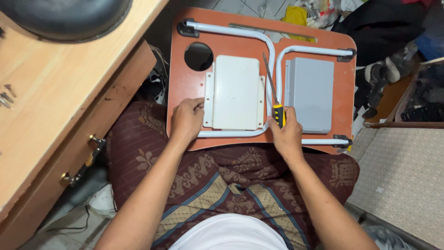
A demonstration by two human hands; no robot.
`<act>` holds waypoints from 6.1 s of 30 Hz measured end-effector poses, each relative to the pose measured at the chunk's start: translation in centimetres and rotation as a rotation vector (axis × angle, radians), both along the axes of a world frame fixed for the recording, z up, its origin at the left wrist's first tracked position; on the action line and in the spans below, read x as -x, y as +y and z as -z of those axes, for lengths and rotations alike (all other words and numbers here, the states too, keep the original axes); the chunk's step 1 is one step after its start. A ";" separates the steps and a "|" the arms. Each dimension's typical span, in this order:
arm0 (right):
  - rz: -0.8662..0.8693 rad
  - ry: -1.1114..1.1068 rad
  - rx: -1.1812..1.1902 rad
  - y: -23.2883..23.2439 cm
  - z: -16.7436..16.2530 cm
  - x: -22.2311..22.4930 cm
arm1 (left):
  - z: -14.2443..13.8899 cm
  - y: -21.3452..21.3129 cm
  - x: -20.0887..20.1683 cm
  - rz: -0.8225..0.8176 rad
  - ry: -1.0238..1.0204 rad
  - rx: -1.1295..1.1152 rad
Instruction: The person sits on a bed with a folding lap table across their legs and uses a screwdriver to unscrew screws from a white plastic box mounted on the table, placing removed screws on the nearby desk. They steady the box with one hand while driving the screwdriver with the other.
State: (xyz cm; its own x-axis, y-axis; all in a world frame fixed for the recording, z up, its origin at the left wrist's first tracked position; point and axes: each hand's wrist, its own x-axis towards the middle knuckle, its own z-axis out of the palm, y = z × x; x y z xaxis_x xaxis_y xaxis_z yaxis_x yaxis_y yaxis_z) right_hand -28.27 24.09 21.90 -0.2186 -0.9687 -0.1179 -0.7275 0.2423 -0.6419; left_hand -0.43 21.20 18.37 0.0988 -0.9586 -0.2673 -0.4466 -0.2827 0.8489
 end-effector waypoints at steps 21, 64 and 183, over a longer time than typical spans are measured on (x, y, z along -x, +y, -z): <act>-0.568 0.012 0.282 -1.9 -0.2 -10.9 | 2.0 1.0 0.2 -0.051 0.243 -0.007; -0.729 0.173 0.325 -3.7 0.6 -10.9 | 5.5 -8.9 -0.5 0.267 -0.372 0.602; -0.185 0.000 0.056 -3.7 -0.7 -3.6 | -0.3 -0.9 -3.1 0.409 -0.244 0.362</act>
State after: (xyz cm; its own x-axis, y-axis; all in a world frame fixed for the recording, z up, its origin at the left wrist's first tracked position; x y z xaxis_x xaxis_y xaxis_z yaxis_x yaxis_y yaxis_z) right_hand -24.65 20.41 22.56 -0.0357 -0.9974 -0.0631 -0.7564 0.0682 -0.6506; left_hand 2.66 20.30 18.69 -0.2798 -0.9577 0.0672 -0.6526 0.2410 0.7184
